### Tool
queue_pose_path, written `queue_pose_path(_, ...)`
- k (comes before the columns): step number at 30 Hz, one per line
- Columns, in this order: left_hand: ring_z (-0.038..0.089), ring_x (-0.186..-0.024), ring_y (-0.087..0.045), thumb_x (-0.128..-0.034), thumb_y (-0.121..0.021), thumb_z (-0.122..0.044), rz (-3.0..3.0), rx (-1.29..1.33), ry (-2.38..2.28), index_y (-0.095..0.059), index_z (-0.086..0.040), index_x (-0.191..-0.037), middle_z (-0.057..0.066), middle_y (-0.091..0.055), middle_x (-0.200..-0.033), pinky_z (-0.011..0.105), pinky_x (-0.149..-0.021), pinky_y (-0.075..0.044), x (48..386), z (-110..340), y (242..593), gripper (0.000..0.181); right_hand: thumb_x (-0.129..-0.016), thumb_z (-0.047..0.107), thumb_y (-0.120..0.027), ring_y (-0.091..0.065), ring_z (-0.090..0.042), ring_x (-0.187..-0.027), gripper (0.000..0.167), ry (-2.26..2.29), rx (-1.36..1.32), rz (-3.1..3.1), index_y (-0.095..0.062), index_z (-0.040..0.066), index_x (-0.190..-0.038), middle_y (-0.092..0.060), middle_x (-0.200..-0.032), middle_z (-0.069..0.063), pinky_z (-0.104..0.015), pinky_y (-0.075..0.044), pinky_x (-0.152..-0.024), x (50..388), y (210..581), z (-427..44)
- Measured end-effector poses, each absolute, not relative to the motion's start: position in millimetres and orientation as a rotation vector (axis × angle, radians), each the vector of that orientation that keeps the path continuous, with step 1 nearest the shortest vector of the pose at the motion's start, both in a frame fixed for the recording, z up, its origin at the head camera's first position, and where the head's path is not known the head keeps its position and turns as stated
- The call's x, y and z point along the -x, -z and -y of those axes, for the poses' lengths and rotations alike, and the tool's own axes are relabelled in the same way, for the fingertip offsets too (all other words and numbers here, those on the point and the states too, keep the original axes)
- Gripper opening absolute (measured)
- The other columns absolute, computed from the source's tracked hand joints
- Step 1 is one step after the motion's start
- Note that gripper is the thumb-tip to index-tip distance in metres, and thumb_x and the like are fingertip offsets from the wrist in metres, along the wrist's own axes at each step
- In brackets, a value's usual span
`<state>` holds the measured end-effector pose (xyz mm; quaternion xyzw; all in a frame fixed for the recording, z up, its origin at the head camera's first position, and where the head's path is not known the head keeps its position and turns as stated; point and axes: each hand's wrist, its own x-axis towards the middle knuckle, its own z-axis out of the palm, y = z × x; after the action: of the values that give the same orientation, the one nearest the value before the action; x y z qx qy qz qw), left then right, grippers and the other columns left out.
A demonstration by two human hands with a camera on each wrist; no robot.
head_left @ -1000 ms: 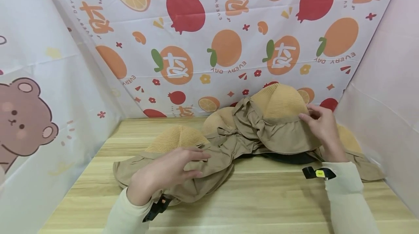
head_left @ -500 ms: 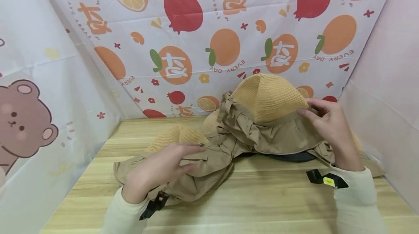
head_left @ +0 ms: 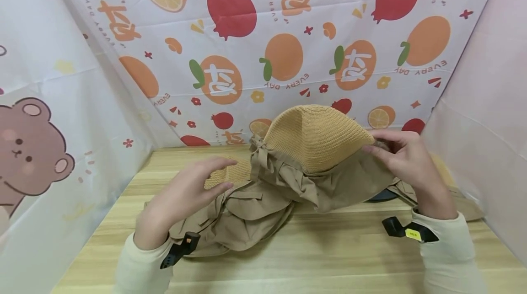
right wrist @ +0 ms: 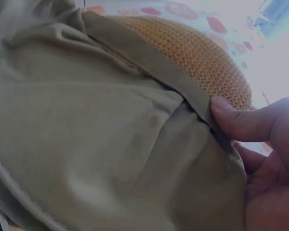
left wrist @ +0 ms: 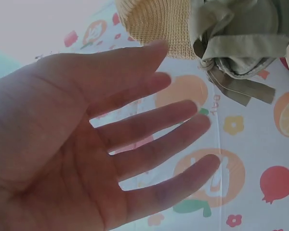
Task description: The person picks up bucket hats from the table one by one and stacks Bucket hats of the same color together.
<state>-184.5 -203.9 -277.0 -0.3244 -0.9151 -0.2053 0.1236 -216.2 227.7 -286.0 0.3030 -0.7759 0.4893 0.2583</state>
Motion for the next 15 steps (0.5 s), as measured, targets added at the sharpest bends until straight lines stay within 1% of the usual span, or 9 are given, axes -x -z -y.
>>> queue_pose_path(3,0.035,-0.129,-0.064,-0.0913,-0.078,-0.010,2.648,0.918,0.607,-0.060,-0.003,-0.140,0.014,-0.067,-0.138,0.054,-0.105,-0.054,185,206,276,0.052,-0.078,-0.022,-0.075,-0.067,0.001,-0.085,0.031,-1.327,-0.906,2.106,-0.079,-0.003,-0.102,-0.077,-0.102,0.012,-0.011,-0.052,-0.064,217,287,-222)
queue_pose_path(7,0.035,-0.139,-0.055,-0.0927,-0.078,-0.017,2.683,0.880,0.619,-0.051,-0.006,-0.149,0.014,-0.058,-0.149,0.056,-0.113,-0.047,185,207,277,0.063,-0.077,-0.019,-0.078,-0.065,0.002,-0.080,0.031,-1.292,-0.917,2.151,-0.079,0.001,-0.100,-0.075,-0.098,0.019,-0.014,-0.051,-0.059,214,288,-215)
queue_pose_path(10,0.036,-0.145,-0.048,-0.0934,-0.078,-0.023,2.738,0.863,0.632,-0.045,-0.007,-0.153,0.015,-0.050,-0.156,0.058,-0.117,-0.042,187,206,278,0.070,-0.078,-0.019,-0.077,-0.066,0.001,-0.080,0.030,-1.299,-0.925,2.157,-0.079,0.001,-0.100,-0.076,-0.097,0.018,-0.015,-0.051,-0.058,211,288,-210)
queue_pose_path(15,0.035,-0.151,-0.041,-0.0942,-0.077,-0.027,2.814,0.866,0.676,-0.034,-0.013,-0.160,0.013,-0.041,-0.163,0.059,-0.120,-0.038,188,205,280,0.080,-0.080,-0.021,-0.074,-0.070,-0.001,-0.088,0.030,-1.354,-0.967,2.143,-0.078,-0.001,-0.102,-0.077,-0.100,0.013,-0.014,-0.058,-0.070,206,287,-205)
